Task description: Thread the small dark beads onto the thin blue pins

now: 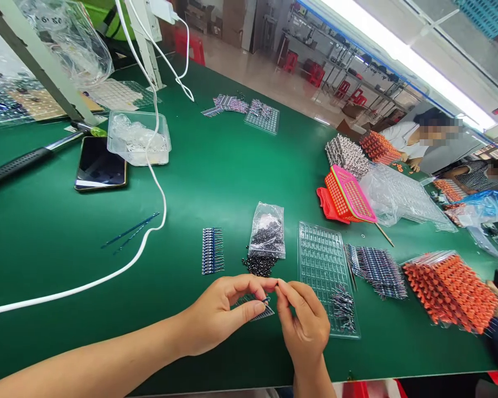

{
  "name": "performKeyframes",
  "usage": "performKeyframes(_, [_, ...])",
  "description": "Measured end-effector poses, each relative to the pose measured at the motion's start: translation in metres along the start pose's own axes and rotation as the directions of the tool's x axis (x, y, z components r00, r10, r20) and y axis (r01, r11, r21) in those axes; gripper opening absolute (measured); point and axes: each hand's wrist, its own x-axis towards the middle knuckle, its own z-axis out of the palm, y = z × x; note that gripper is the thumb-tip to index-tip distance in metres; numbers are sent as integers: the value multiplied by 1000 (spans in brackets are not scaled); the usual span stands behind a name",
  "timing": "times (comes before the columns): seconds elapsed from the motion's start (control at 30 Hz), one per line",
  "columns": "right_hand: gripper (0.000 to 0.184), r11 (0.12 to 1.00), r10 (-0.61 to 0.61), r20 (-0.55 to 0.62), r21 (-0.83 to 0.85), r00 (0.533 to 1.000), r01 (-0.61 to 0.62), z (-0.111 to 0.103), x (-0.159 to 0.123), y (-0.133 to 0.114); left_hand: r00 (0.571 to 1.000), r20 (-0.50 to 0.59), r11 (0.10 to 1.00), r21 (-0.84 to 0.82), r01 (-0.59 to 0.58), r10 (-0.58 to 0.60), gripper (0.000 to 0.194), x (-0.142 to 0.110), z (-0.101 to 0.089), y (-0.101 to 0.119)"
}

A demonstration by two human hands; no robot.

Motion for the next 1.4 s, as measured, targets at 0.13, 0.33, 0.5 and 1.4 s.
performKeyframes(0.13, [30, 999, 35, -25, 19, 999, -34, -1, 1, -2, 1000, 1, 1000, -20, 3, -3, 8, 1, 0, 1])
performKeyframes(0.33, [25, 994, 61, -32, 98, 998, -57, 0, 6, -5, 999, 27, 1000, -20, -18, 19, 8, 0, 0, 2])
performKeyframes(0.5, [25, 995, 62, -29, 85, 998, -60, 0, 6, -4, 999, 40, 999, 4, -37, 37, 8, 0, 0, 4])
performKeyframes(1.4, [25, 999, -21, 3, -40, 1000, 22, 1, 3, 1, 999, 10, 978, -203, 49, -48, 12, 2, 0, 8])
